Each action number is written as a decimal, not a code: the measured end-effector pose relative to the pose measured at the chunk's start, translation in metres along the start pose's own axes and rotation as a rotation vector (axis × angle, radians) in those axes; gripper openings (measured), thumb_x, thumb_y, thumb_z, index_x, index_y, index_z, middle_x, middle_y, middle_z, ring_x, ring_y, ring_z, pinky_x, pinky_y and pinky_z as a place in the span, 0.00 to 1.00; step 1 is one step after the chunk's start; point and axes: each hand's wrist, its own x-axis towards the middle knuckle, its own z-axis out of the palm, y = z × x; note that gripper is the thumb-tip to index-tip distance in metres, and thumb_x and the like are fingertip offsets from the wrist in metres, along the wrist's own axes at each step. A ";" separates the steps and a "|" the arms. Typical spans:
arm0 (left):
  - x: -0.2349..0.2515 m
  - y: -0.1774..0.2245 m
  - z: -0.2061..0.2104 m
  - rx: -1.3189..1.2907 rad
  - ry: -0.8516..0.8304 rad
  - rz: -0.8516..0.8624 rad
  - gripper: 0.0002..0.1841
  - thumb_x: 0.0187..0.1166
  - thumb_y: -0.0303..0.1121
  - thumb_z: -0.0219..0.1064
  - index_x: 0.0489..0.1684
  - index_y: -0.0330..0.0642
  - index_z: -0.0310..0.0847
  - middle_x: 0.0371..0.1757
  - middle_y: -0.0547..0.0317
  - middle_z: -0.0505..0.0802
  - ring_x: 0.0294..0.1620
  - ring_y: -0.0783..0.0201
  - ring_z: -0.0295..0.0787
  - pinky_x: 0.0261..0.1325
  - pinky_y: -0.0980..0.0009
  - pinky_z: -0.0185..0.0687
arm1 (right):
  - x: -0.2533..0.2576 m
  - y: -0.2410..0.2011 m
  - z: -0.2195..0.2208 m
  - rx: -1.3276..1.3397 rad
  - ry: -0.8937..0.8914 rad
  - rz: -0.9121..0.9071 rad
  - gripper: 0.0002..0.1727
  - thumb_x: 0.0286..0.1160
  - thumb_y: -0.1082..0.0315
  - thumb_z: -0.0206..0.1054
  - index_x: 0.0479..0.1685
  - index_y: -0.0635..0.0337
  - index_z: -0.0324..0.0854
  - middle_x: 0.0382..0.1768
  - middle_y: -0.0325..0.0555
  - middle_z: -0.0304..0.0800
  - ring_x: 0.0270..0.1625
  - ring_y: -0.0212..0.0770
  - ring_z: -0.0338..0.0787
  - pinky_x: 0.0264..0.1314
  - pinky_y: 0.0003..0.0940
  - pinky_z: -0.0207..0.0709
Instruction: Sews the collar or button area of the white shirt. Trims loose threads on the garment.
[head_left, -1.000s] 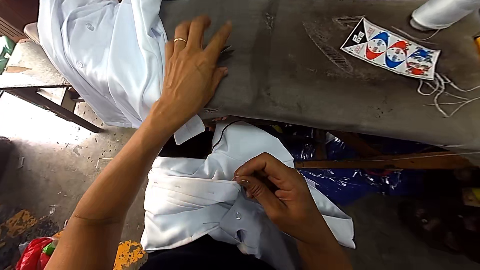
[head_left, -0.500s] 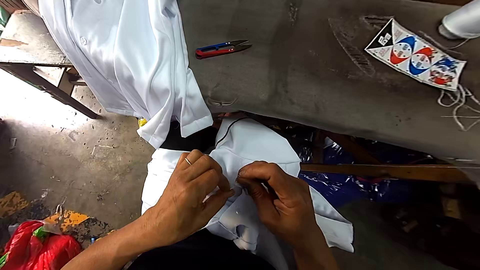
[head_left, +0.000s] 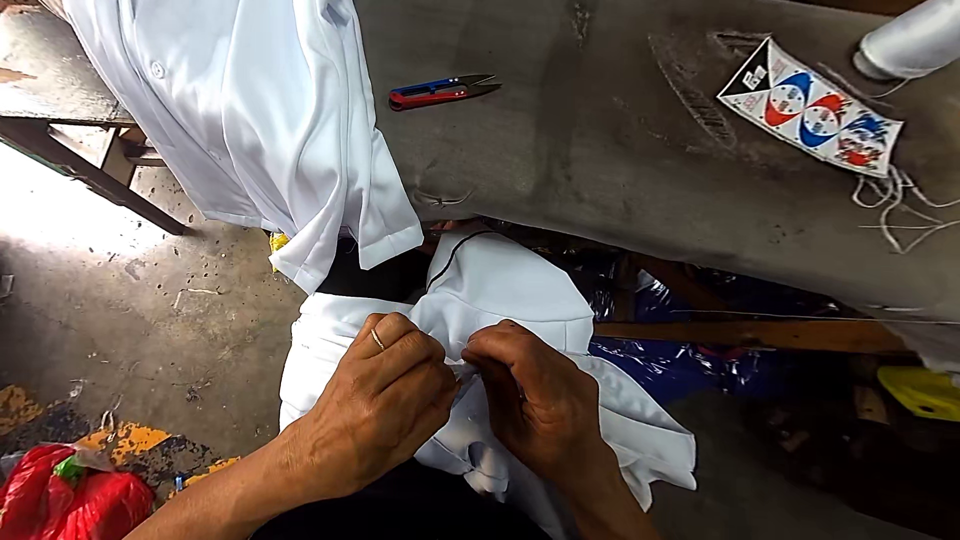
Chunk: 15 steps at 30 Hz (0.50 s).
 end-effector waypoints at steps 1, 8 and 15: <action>0.000 0.000 0.000 -0.006 0.000 -0.003 0.05 0.78 0.30 0.70 0.33 0.41 0.89 0.40 0.56 0.91 0.49 0.63 0.82 0.56 0.69 0.72 | 0.000 0.000 0.000 -0.001 0.000 0.000 0.07 0.88 0.71 0.58 0.47 0.64 0.81 0.40 0.47 0.88 0.46 0.31 0.87 0.52 0.18 0.80; 0.005 -0.013 -0.005 -0.243 -0.084 -0.239 0.07 0.79 0.37 0.73 0.36 0.43 0.89 0.48 0.59 0.92 0.57 0.67 0.83 0.63 0.69 0.75 | 0.002 0.002 -0.007 0.163 0.002 0.094 0.09 0.89 0.67 0.60 0.48 0.63 0.82 0.40 0.42 0.90 0.44 0.24 0.88 0.48 0.15 0.82; 0.009 -0.028 -0.003 -0.681 -0.221 -0.396 0.06 0.80 0.32 0.71 0.40 0.37 0.86 0.52 0.56 0.92 0.60 0.67 0.86 0.64 0.69 0.81 | 0.003 0.005 -0.003 0.470 0.026 0.264 0.05 0.85 0.71 0.63 0.47 0.63 0.81 0.37 0.37 0.89 0.33 0.22 0.85 0.34 0.15 0.80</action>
